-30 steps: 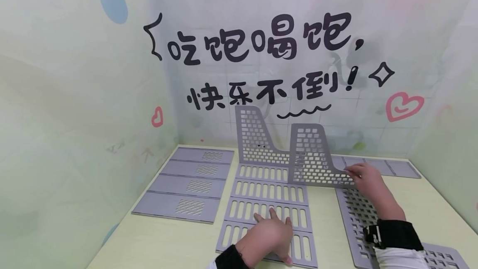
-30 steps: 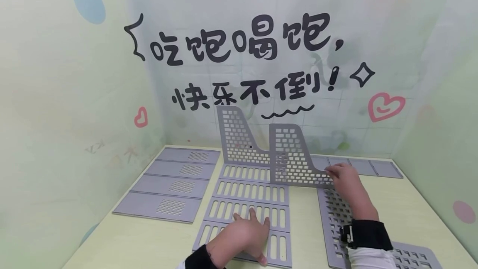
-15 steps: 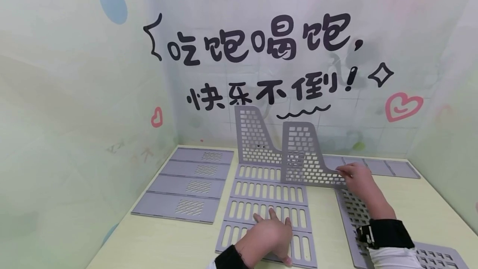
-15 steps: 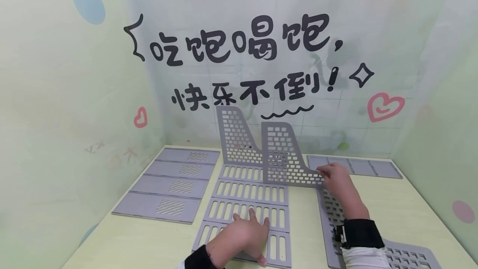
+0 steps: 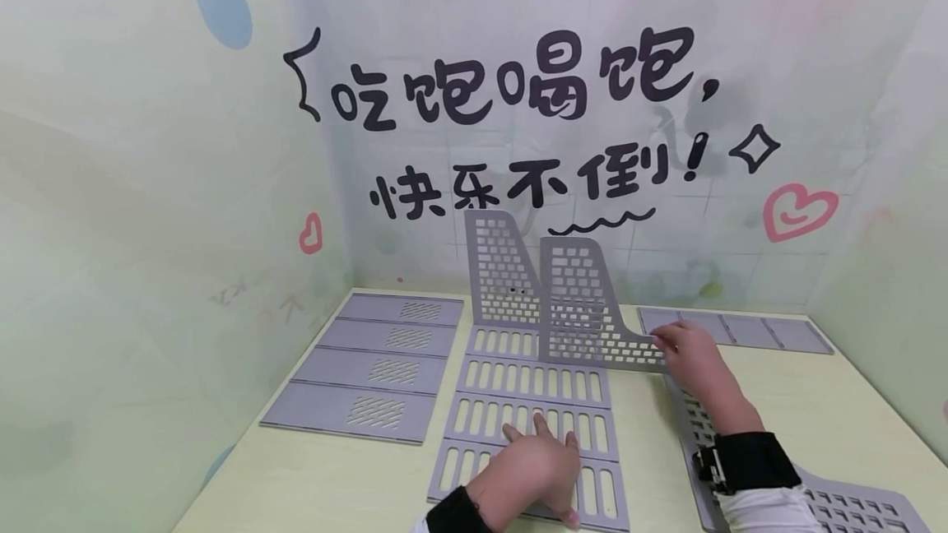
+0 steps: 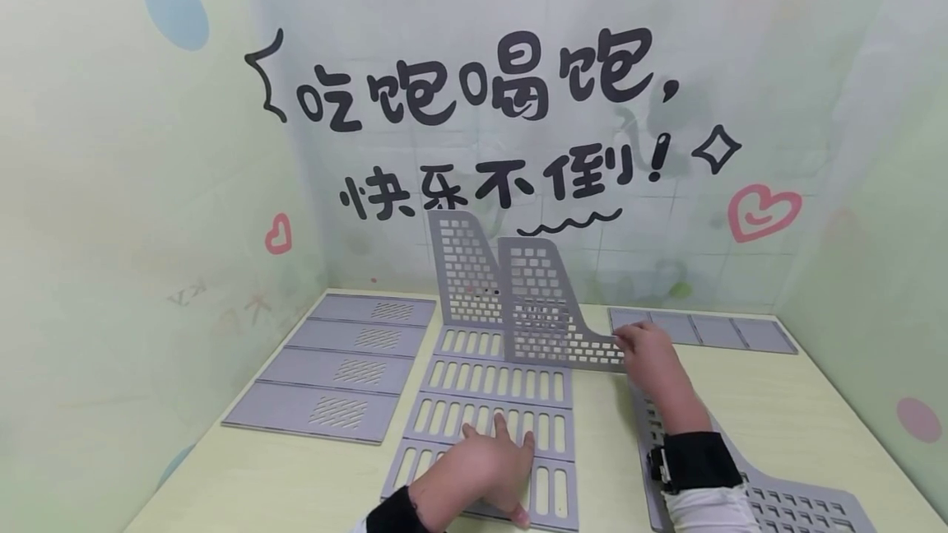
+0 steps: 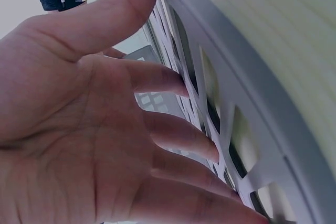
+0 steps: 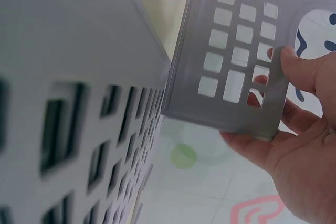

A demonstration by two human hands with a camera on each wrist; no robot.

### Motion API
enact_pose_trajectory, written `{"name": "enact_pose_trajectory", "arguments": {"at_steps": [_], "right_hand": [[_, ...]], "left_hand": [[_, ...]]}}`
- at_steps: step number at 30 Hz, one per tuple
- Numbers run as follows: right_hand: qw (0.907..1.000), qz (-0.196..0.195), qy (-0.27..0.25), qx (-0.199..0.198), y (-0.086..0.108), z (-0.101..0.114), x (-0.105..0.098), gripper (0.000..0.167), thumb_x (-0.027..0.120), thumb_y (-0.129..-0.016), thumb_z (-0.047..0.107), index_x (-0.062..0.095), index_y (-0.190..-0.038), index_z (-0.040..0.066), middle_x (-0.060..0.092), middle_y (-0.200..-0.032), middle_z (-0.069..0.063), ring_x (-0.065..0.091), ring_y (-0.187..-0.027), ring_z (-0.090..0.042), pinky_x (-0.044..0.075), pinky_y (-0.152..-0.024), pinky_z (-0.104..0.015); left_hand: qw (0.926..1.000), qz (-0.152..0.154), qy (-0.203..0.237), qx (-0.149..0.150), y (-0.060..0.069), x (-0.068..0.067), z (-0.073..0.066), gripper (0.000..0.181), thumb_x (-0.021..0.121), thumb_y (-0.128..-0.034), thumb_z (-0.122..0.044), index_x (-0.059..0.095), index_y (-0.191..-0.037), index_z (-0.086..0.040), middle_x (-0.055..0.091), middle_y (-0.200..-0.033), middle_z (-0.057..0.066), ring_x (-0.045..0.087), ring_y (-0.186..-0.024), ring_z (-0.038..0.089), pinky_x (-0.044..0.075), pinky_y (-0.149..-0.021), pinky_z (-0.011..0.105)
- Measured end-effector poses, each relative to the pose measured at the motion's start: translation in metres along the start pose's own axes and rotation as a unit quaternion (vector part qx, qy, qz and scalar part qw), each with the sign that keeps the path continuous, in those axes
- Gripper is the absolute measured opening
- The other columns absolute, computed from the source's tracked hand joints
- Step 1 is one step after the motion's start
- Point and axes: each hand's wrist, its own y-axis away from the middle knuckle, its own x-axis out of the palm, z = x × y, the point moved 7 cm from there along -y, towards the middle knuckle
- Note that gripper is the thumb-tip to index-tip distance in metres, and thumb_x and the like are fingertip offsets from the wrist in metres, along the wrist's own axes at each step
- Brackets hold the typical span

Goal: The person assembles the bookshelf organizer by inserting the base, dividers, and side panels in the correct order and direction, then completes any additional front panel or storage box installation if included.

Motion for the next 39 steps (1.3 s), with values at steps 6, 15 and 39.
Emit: {"name": "enact_pose_trajectory", "arguments": {"at_steps": [6,15,39], "right_hand": [[0.9998,-0.002,-0.013,0.017,0.001,0.001,-0.001,0.015,0.066,-0.102,0.002,0.073,-0.109,-0.008,0.066,-0.121,-0.032,0.066,-0.110,-0.050,0.059,-0.088,-0.060],[0.9982,0.020,-0.048,0.029,-0.002,0.001,0.002,0.022,0.059,-0.103,-0.002,0.072,-0.119,-0.008,0.069,-0.125,-0.034,0.066,-0.116,-0.053,0.060,-0.087,-0.060],[0.9924,0.062,-0.032,0.101,0.003,-0.012,-0.001,0.031,0.061,-0.107,0.014,0.067,-0.128,-0.008,0.071,-0.120,-0.034,0.070,-0.098,-0.042,0.057,-0.071,-0.044]], "left_hand": [[1.0000,-0.003,-0.002,-0.006,0.000,0.001,0.001,0.101,0.082,-0.0782,-0.065,0.042,-0.163,-0.029,0.052,-0.163,0.007,0.029,-0.164,0.031,0.033,-0.125,0.071],[1.0000,0.000,0.000,-0.006,0.001,0.000,0.000,0.100,0.081,-0.0788,-0.065,0.042,-0.164,-0.029,0.051,-0.165,0.006,0.028,-0.165,0.031,0.033,-0.125,0.072],[0.9997,-0.009,-0.010,-0.020,0.000,0.002,-0.001,0.102,0.082,-0.0766,-0.067,0.041,-0.164,-0.033,0.047,-0.167,0.007,0.028,-0.165,0.029,0.034,-0.125,0.070]]}}
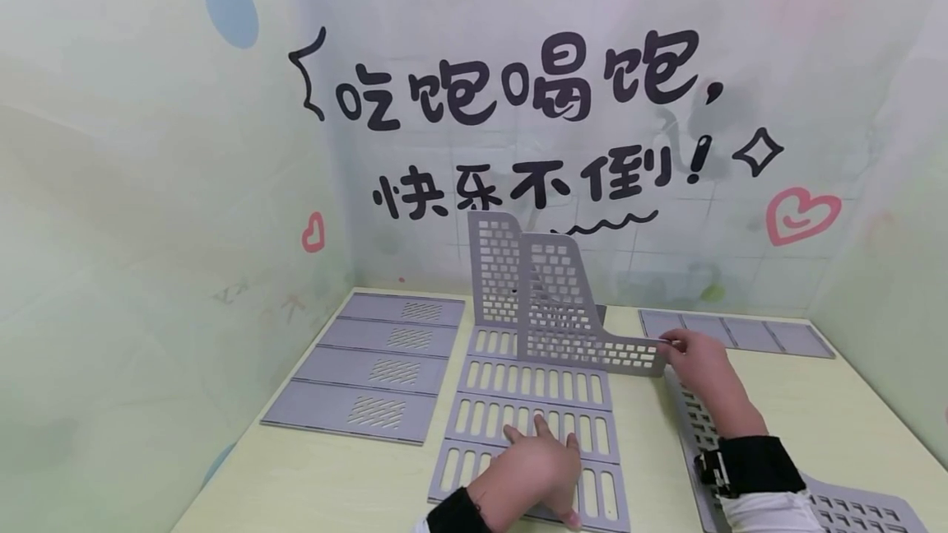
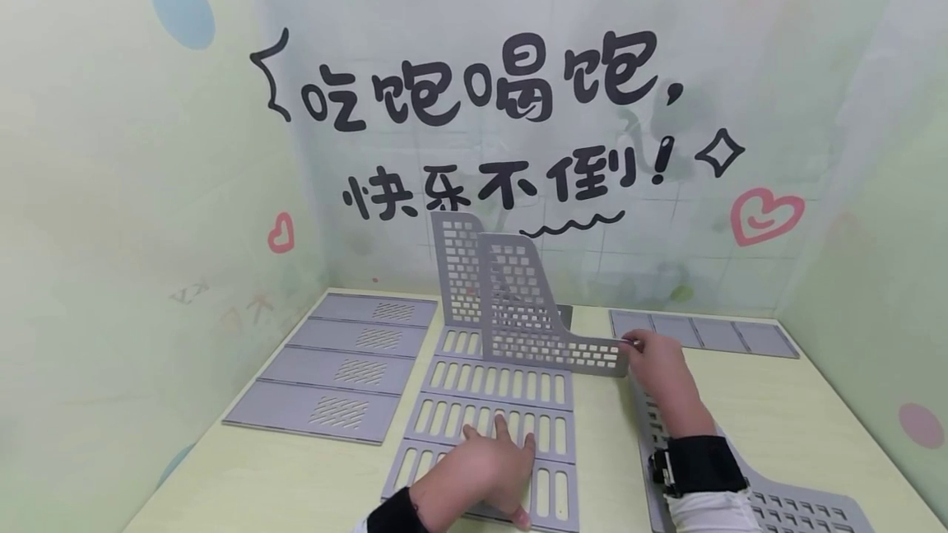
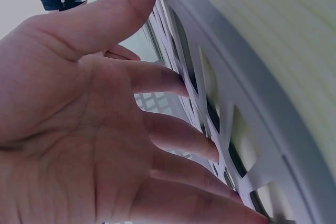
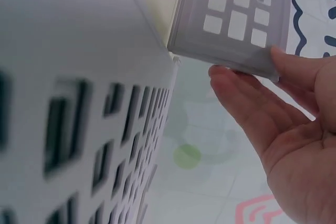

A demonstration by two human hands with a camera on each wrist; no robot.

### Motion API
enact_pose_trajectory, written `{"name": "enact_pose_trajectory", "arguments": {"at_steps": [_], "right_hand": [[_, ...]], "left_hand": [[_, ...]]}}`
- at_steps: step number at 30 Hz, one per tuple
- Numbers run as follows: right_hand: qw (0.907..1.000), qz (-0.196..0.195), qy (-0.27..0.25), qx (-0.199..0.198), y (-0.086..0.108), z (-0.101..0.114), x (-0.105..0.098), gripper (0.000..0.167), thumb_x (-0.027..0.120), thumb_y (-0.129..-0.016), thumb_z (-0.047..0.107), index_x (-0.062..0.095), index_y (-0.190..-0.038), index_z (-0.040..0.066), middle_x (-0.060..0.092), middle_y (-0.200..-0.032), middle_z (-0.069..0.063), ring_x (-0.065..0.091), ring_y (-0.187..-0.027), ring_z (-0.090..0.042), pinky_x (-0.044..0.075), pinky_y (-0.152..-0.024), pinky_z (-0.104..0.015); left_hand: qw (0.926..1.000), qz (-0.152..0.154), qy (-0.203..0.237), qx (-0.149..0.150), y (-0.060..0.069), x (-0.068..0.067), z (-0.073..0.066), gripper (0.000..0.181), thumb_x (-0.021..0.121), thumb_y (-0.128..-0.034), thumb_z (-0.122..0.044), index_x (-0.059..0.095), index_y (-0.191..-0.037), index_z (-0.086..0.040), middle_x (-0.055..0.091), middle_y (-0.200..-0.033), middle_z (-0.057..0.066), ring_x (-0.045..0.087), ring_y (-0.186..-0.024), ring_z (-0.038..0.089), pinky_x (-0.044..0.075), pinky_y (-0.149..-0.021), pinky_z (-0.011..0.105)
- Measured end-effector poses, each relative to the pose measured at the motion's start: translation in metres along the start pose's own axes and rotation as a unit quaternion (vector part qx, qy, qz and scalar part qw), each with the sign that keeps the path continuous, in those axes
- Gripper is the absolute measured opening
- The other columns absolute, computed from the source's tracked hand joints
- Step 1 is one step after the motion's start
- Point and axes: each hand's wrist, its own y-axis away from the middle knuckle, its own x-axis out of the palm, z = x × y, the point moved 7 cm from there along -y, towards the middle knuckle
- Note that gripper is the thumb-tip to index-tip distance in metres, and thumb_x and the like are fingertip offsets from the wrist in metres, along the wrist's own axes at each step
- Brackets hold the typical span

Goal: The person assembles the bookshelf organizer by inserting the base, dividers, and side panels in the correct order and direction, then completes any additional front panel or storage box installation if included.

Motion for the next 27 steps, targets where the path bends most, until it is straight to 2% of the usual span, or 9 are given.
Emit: {"name": "enact_pose_trajectory", "arguments": {"at_steps": [5,11,17,22,24,27], "right_hand": [[0.9998,0.001,-0.005,-0.019,-0.003,0.008,0.007,0.035,0.062,-0.107,0.014,0.068,-0.130,-0.010,0.073,-0.119,-0.033,0.072,-0.096,-0.038,0.058,-0.073,-0.043],[0.9992,-0.001,0.001,-0.039,-0.004,0.021,0.014,0.035,0.059,-0.106,0.009,0.065,-0.132,-0.015,0.073,-0.119,-0.035,0.072,-0.088,-0.034,0.056,-0.068,-0.039],[0.9983,0.030,-0.012,-0.050,-0.004,0.033,0.030,0.040,0.054,-0.107,0.004,0.055,-0.140,-0.018,0.068,-0.127,-0.040,0.074,-0.102,-0.041,0.058,-0.070,-0.036],[0.9957,0.062,-0.039,-0.056,-0.001,0.044,0.044,0.047,0.050,-0.107,0.002,0.046,-0.150,-0.017,0.063,-0.135,-0.041,0.066,-0.077,-0.028,0.048,-0.061,-0.033],[0.9939,0.076,-0.053,-0.061,0.000,0.048,0.048,0.051,0.049,-0.107,0.001,0.040,-0.153,-0.017,0.061,-0.138,-0.042,0.061,-0.075,-0.023,0.044,-0.060,-0.032],[0.9922,0.081,-0.055,-0.078,0.002,0.053,0.052,0.055,0.049,-0.105,-0.002,0.036,-0.155,-0.019,0.060,-0.141,-0.041,0.071,-0.089,-0.033,0.051,-0.065,-0.034]], "left_hand": [[1.0000,0.002,0.002,0.000,0.000,0.000,0.000,0.102,0.082,-0.0770,-0.067,0.041,-0.164,-0.033,0.046,-0.168,0.007,0.028,-0.165,0.029,0.033,-0.125,0.070],[1.0000,0.004,0.001,0.007,-0.002,0.001,0.000,0.101,0.081,-0.0774,-0.067,0.042,-0.164,-0.031,0.048,-0.166,0.006,0.028,-0.165,0.030,0.034,-0.124,0.071],[0.9999,0.006,0.001,0.010,-0.002,0.001,0.000,0.101,0.081,-0.0776,-0.067,0.041,-0.164,-0.031,0.049,-0.166,0.005,0.028,-0.165,0.031,0.033,-0.124,0.072],[0.9999,0.010,0.002,0.009,0.000,0.000,0.000,0.100,0.081,-0.0784,-0.066,0.041,-0.164,-0.032,0.047,-0.167,0.006,0.027,-0.165,0.030,0.032,-0.125,0.071],[0.9999,0.013,0.005,0.008,0.001,-0.001,0.001,0.100,0.081,-0.0787,-0.066,0.041,-0.164,-0.032,0.046,-0.167,0.006,0.027,-0.165,0.030,0.032,-0.126,0.071],[0.9998,0.017,0.007,0.006,0.001,-0.001,0.001,0.100,0.081,-0.0791,-0.066,0.040,-0.164,-0.032,0.045,-0.168,0.007,0.026,-0.165,0.029,0.031,-0.126,0.071]]}}
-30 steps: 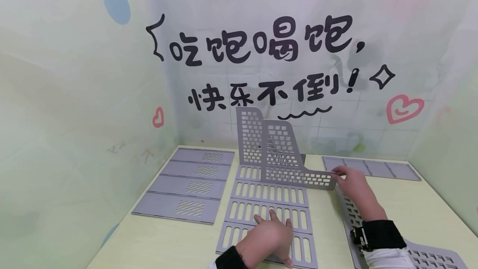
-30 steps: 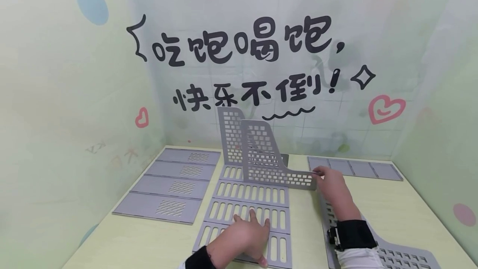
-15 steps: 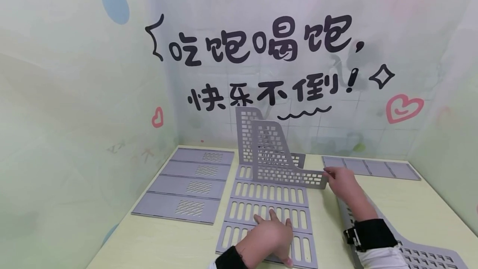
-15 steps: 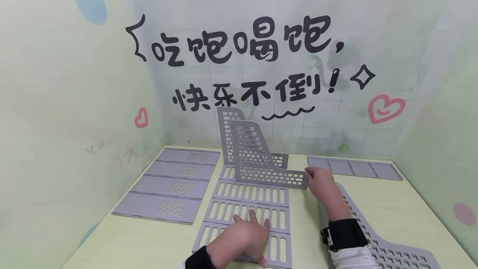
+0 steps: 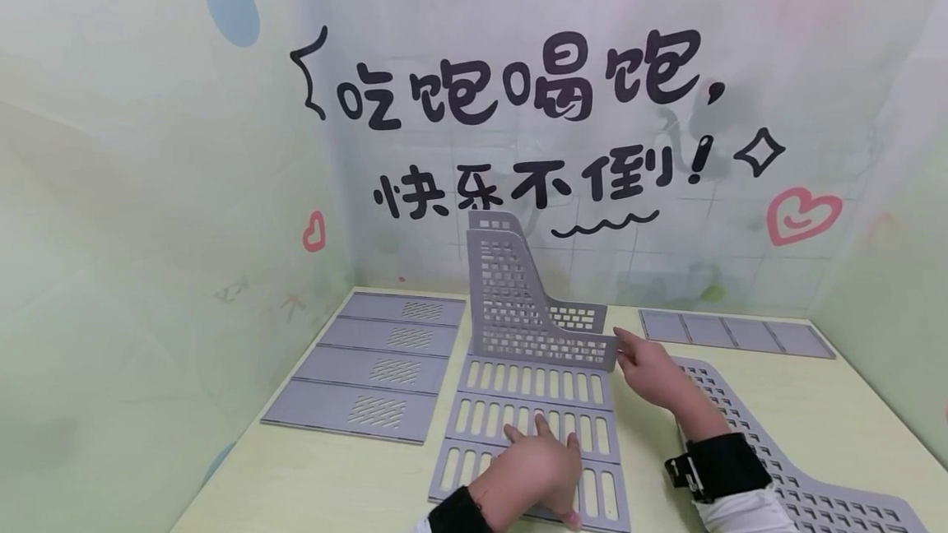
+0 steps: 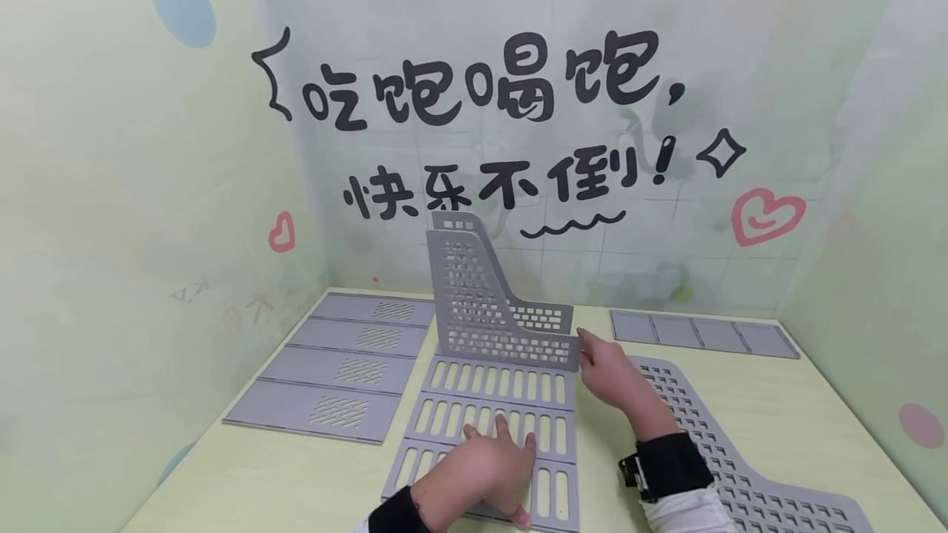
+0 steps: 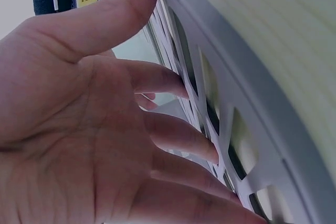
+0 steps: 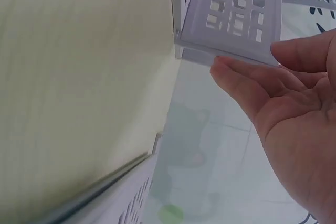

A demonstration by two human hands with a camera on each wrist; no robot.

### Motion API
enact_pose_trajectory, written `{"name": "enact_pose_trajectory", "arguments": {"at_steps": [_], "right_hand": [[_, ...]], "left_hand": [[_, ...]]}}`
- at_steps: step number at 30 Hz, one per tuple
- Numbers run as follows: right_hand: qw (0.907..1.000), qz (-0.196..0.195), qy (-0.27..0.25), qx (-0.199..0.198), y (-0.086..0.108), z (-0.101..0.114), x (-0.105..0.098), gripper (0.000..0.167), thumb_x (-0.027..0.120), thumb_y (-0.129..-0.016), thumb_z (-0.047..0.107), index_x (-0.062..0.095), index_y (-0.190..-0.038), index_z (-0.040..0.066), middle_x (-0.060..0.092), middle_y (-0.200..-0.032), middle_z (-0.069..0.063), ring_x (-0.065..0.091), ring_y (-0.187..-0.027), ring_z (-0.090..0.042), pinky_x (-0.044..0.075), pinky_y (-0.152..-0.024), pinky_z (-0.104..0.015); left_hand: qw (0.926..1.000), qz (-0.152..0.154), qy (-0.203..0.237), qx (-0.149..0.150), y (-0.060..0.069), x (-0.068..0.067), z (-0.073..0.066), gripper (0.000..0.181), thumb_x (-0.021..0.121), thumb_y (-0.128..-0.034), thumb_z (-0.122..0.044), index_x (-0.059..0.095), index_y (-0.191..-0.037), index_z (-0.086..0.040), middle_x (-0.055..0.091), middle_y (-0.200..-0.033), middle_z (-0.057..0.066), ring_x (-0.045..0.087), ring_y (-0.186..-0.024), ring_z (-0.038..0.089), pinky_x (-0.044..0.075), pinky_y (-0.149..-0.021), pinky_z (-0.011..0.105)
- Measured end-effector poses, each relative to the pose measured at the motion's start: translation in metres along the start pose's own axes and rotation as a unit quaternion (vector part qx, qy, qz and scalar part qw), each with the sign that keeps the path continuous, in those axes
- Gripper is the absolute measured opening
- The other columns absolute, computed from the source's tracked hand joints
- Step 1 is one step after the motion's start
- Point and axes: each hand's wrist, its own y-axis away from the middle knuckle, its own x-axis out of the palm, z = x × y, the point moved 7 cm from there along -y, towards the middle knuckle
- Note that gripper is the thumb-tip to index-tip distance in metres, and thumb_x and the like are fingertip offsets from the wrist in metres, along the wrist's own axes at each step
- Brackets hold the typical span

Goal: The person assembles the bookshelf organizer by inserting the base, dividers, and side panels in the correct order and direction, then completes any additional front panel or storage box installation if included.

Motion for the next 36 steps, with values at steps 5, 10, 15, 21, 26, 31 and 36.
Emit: {"name": "enact_pose_trajectory", "arguments": {"at_steps": [5,10,15,21,26,31,36], "right_hand": [[0.9979,0.035,-0.055,-0.003,0.003,-0.001,0.005,0.064,0.050,-0.104,-0.004,0.024,-0.161,-0.017,0.048,-0.154,-0.041,0.056,-0.139,-0.053,0.064,-0.095,-0.047],[0.9879,0.084,-0.130,0.008,0.007,-0.004,0.011,0.080,0.059,-0.102,0.000,0.012,-0.165,-0.012,0.029,-0.166,-0.039,0.039,-0.151,-0.054,0.053,-0.113,-0.057],[0.9795,0.119,-0.162,-0.004,0.010,-0.001,0.015,0.094,0.066,-0.100,0.005,0.002,-0.167,-0.010,0.017,-0.171,-0.037,0.027,-0.156,-0.056,0.045,-0.118,-0.063],[0.9723,0.148,-0.180,-0.014,0.011,0.004,0.021,0.106,0.071,-0.097,0.009,-0.007,-0.169,0.000,0.004,-0.176,-0.031,0.012,-0.160,-0.056,0.027,-0.126,-0.070],[0.9819,0.143,-0.124,-0.015,0.011,-0.002,0.015,0.103,0.071,-0.099,0.012,-0.002,-0.170,0.000,0.003,-0.175,-0.033,0.021,-0.158,-0.056,0.037,-0.123,-0.067],[0.9928,0.110,-0.047,-0.007,0.017,-0.023,-0.022,0.092,0.073,-0.098,0.016,0.017,-0.166,-0.007,0.021,-0.168,-0.041,0.043,-0.145,-0.061,0.050,-0.111,-0.066],[0.9913,0.093,0.046,0.081,0.033,-0.073,-0.058,0.088,0.076,-0.095,0.024,0.028,-0.156,-0.019,0.037,-0.152,-0.050,0.044,-0.136,-0.068,0.052,-0.104,-0.069]], "left_hand": [[0.9999,-0.001,-0.011,0.004,0.000,0.001,0.000,0.100,0.080,-0.0794,-0.067,0.040,-0.164,-0.032,0.050,-0.165,0.005,0.026,-0.165,0.029,0.032,-0.126,0.071],[0.9999,-0.006,-0.012,0.007,0.001,0.002,-0.001,0.101,0.080,-0.0795,-0.068,0.040,-0.164,-0.031,0.055,-0.161,0.002,0.027,-0.165,0.030,0.032,-0.126,0.070],[0.9999,-0.011,-0.005,0.008,0.001,0.002,0.000,0.101,0.081,-0.0786,-0.067,0.041,-0.164,-0.032,0.057,-0.159,0.002,0.028,-0.165,0.030,0.033,-0.126,0.070],[0.9999,-0.010,-0.003,0.004,0.000,0.002,0.001,0.102,0.081,-0.0771,-0.067,0.041,-0.164,-0.032,0.057,-0.160,0.002,0.028,-0.164,0.030,0.033,-0.125,0.070],[0.9996,-0.026,0.004,0.011,0.000,0.000,0.003,0.102,0.083,-0.0759,-0.068,0.044,-0.163,-0.030,0.055,-0.161,0.007,0.033,-0.162,0.032,0.036,-0.124,0.071],[0.9982,-0.055,0.002,0.023,0.002,-0.001,0.008,0.108,0.088,-0.0708,-0.072,0.047,-0.161,-0.028,0.061,-0.155,0.007,0.039,-0.160,0.033,0.040,-0.121,0.070],[0.9982,-0.054,-0.022,0.012,0.001,-0.001,0.008,0.113,0.090,-0.0671,-0.071,0.044,-0.162,-0.031,0.055,-0.161,0.009,0.038,-0.159,0.036,0.043,-0.119,0.068]]}}
